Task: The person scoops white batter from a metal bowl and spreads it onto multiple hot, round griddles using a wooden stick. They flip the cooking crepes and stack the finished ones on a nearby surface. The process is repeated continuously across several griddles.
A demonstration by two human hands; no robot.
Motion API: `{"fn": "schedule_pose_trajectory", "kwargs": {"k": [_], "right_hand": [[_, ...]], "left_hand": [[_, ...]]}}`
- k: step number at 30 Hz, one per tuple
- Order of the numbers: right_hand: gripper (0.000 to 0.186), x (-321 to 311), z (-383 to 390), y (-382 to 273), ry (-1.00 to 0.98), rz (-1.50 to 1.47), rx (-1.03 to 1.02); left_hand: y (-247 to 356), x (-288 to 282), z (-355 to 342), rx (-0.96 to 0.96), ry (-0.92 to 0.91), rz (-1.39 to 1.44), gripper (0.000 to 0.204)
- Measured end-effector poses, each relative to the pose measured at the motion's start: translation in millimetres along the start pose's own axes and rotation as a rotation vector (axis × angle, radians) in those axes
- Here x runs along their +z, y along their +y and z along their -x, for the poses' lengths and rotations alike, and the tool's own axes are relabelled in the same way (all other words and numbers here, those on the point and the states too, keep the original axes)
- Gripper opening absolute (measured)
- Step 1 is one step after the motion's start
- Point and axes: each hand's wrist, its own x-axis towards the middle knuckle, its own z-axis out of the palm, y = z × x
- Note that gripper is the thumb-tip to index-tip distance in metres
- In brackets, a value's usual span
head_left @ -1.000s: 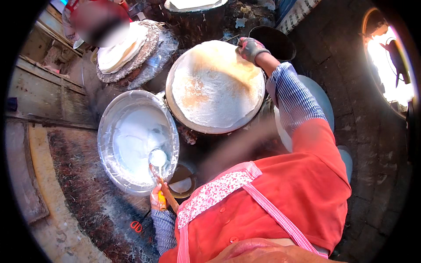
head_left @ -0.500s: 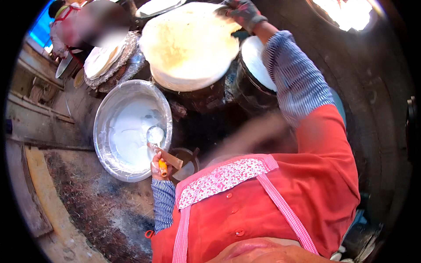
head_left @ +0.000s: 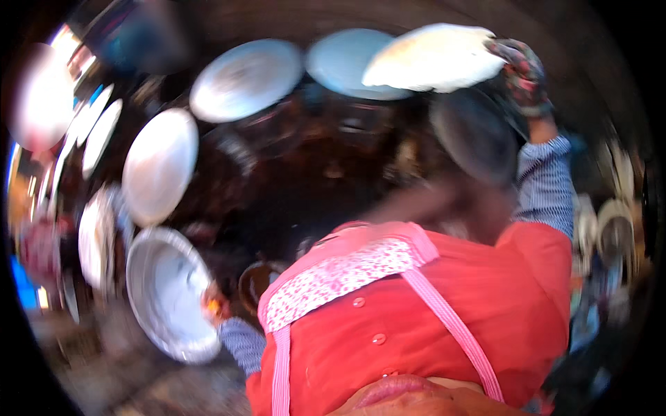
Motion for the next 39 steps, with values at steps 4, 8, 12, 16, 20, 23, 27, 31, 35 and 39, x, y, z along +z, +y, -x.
{"fn": "schedule_pose_trajectory", "kwargs": {"k": [4,8,12,16,20,23,27,31,35,39], "right_hand": [[0.033,-94,137,6,0.117,0.62,0.17],[0.045,-167,288,-12,-0.125,0.878,0.686],[0.04,-184,373,-90,-0.443,1.112,0.939],[0.035,-162,464,-136,-0.588,0.846,1.361],[0.038,-139,483,-147,-0.867,0.613,1.465],[0.037,-155,346,-130,-1.062,0.597,1.415],[0.03,-54,334,-96,-0.603,0.391,1.046],[0.028,106,185,-145,-0.606,-0.832,0.641],[0.033,208,27,-283,-0.913,-1.479,0.338],[0.047,253,-72,-428,-1.438,-1.492,0.054]], "left_hand": [[-19,27,-45,0.003,0.169,-0.282,0.012],[-57,71,-106,-0.059,0.221,-0.525,0.013],[-93,105,-142,-0.112,0.212,-0.673,0.014],[-110,119,-144,-0.12,0.206,-0.738,0.016],[-98,113,-136,-0.135,0.216,-0.742,0.017],[-51,76,-81,-0.088,0.239,-0.649,0.018],[-28,69,-6,0.019,0.262,-0.595,0.019],[-27,33,12,0.119,0.305,-0.484,0.021],[-58,30,24,0.421,0.541,-0.388,0.009],[-70,26,32,0.493,0.577,-0.336,0.012]]}}
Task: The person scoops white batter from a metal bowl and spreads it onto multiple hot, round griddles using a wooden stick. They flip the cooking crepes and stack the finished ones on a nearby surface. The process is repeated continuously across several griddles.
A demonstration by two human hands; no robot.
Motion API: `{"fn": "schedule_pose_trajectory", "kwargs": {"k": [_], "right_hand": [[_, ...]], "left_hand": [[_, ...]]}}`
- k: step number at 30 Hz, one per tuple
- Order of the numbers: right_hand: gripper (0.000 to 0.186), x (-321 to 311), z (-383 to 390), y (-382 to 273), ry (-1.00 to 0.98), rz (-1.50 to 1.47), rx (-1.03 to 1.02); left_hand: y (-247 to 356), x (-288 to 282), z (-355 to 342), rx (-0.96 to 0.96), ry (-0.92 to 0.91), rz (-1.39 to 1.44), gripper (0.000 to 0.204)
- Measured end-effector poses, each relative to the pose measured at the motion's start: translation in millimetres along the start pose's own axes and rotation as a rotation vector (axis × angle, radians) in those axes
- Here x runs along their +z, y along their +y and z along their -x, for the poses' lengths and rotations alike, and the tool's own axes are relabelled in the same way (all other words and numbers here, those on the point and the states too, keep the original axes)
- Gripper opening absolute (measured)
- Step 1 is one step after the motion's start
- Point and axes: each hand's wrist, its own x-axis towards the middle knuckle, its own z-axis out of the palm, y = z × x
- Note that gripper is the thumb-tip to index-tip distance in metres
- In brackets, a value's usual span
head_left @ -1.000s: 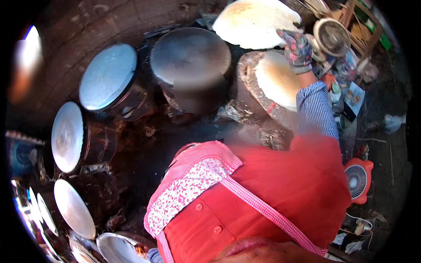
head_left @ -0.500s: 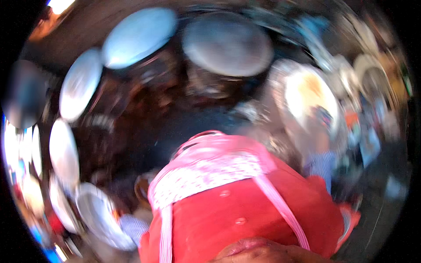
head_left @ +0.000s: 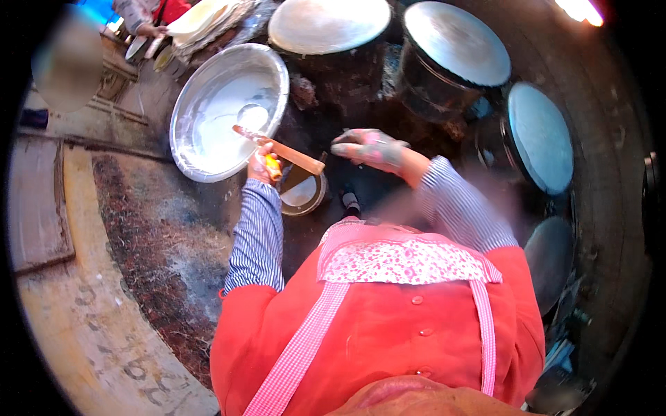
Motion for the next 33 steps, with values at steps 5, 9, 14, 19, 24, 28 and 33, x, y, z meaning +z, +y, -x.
{"fn": "schedule_pose_trajectory", "kwargs": {"k": [5,9,14,19,24,28,33], "right_hand": [[0.042,54,-104,-12,-0.444,-0.144,0.233],[0.014,41,-124,-11,-0.239,0.327,0.112],[0.027,-92,-152,68,0.643,0.516,-0.269],[0.055,-189,-144,51,0.837,1.145,0.159],[0.055,-237,-157,3,0.781,1.009,0.31],[0.055,-244,-161,8,0.791,0.966,0.313],[0.055,-248,-149,-1,0.77,0.873,0.343]], "left_hand": [[-13,11,0,0.024,0.032,-0.005,0.013],[-5,28,27,0.024,-0.027,0.098,0.018],[8,31,22,-0.033,0.013,0.007,0.016],[21,33,17,-0.138,0.023,-0.127,0.015],[22,21,7,-0.216,0.004,-0.052,0.016],[24,27,6,-0.226,0.035,-0.094,0.017],[23,37,8,-0.228,0.042,0.108,0.015]]}}
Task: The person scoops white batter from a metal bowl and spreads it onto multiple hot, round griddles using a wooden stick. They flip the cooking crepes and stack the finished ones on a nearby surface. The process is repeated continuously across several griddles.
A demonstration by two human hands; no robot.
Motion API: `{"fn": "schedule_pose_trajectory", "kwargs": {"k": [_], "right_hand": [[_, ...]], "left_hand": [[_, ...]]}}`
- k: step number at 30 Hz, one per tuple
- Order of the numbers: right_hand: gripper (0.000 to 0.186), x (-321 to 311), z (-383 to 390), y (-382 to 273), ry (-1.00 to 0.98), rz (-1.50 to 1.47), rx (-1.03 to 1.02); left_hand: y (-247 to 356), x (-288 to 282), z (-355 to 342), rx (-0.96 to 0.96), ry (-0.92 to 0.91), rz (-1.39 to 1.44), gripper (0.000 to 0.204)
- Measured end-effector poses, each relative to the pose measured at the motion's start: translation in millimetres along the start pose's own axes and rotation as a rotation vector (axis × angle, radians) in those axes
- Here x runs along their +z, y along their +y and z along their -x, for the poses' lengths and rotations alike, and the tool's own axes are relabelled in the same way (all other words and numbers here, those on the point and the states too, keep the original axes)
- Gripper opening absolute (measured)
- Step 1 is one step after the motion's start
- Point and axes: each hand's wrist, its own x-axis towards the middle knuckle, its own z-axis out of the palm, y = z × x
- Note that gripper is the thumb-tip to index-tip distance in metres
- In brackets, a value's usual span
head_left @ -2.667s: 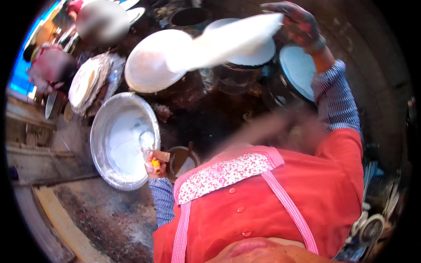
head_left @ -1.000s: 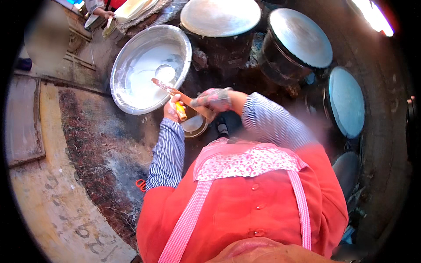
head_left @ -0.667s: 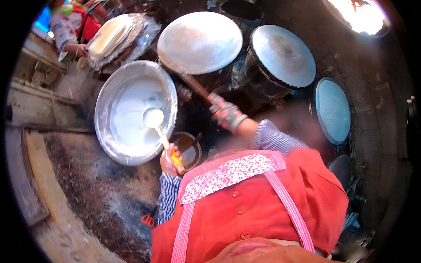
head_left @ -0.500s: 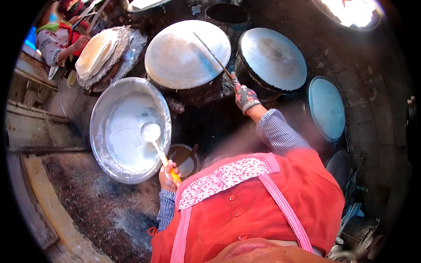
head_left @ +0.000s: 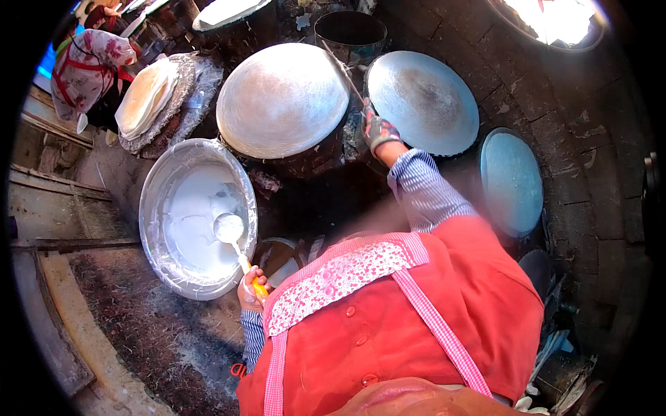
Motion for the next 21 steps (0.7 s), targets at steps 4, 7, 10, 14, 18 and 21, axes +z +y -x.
{"fn": "schedule_pose_trajectory", "kwargs": {"k": [4,7,10,14,18,21], "right_hand": [[0.055,6,3,5,-0.011,-0.003,0.018],[0.054,-3,-6,9,-0.026,-0.066,0.034],[0.055,-12,-8,4,-0.055,0.023,-0.04],[0.051,16,-37,22,0.105,-0.001,-0.076],[0.022,9,40,-8,-0.181,-0.895,-0.248],[0.015,29,83,-10,-0.745,-1.228,-0.105]], "left_hand": [[-1,0,-1,0.042,-0.025,-0.015,0.013],[-3,-12,-6,0.041,-0.072,0.036,0.017],[-5,-9,-3,0.06,-0.057,0.03,0.023],[-14,-24,3,0.131,-0.117,-0.017,0.021],[-18,12,33,0.351,0.125,-0.201,0.023],[-13,4,38,0.289,0.16,-0.228,0.026]]}}
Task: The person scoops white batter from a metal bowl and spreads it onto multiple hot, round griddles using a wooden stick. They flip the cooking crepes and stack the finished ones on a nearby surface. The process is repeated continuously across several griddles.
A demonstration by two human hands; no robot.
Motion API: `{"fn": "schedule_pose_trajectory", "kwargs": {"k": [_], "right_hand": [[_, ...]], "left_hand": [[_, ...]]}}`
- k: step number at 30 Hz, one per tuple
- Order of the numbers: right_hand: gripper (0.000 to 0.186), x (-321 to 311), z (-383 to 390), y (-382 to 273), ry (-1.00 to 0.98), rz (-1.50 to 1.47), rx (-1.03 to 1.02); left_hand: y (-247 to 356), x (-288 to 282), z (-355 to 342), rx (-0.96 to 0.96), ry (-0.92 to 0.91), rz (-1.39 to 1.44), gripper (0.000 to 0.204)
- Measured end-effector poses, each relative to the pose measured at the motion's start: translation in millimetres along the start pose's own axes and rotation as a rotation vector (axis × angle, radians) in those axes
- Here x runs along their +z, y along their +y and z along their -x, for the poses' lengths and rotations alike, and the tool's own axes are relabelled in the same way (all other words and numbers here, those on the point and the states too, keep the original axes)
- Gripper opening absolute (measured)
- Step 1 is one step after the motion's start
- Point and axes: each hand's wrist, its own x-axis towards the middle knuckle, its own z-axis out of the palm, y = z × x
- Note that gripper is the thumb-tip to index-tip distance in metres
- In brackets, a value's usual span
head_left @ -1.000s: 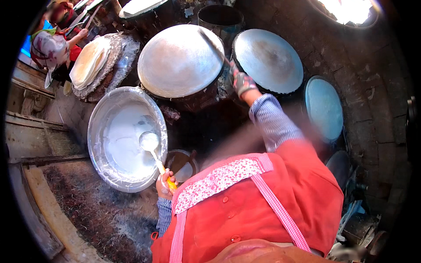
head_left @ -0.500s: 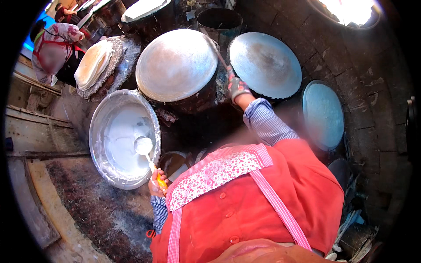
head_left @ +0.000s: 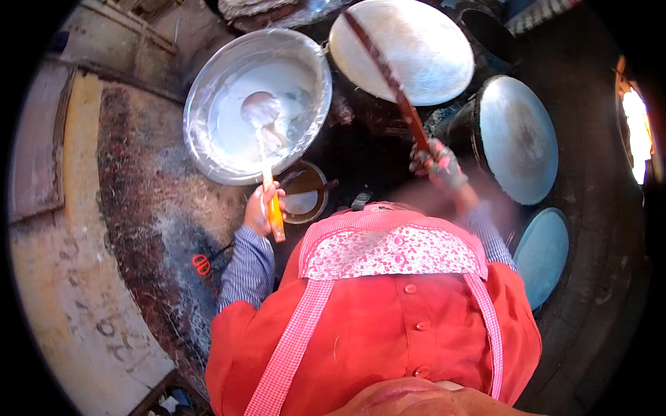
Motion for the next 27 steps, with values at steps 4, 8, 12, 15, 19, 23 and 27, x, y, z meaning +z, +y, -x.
{"fn": "schedule_pose_trajectory", "kwargs": {"k": [4,8,12,15,19,23,27], "right_hand": [[0.01,-15,0,29,-0.336,0.386,0.24],[0.02,-44,-27,107,-0.514,1.023,0.303],[0.029,71,-67,119,-0.788,1.477,0.426],[0.021,114,-113,191,-0.553,1.061,0.481],[0.018,101,-130,288,-0.659,0.727,-0.168],[0.02,98,-103,150,-0.431,1.421,0.182],[0.012,55,-50,72,-0.324,1.585,-0.058]], "left_hand": [[15,-28,-28,-0.096,0.106,-0.25,0.016],[12,-37,-39,-0.115,0.121,-0.411,0.011],[17,-29,-41,-0.121,0.122,-0.515,0.019],[16,-25,-37,-0.116,0.173,-0.555,0.026],[11,-37,-34,0.013,0.244,-0.858,0.03],[19,-46,-18,0.369,0.42,-1.416,0.03],[53,-56,-30,0.371,0.523,-1.628,0.032]]}}
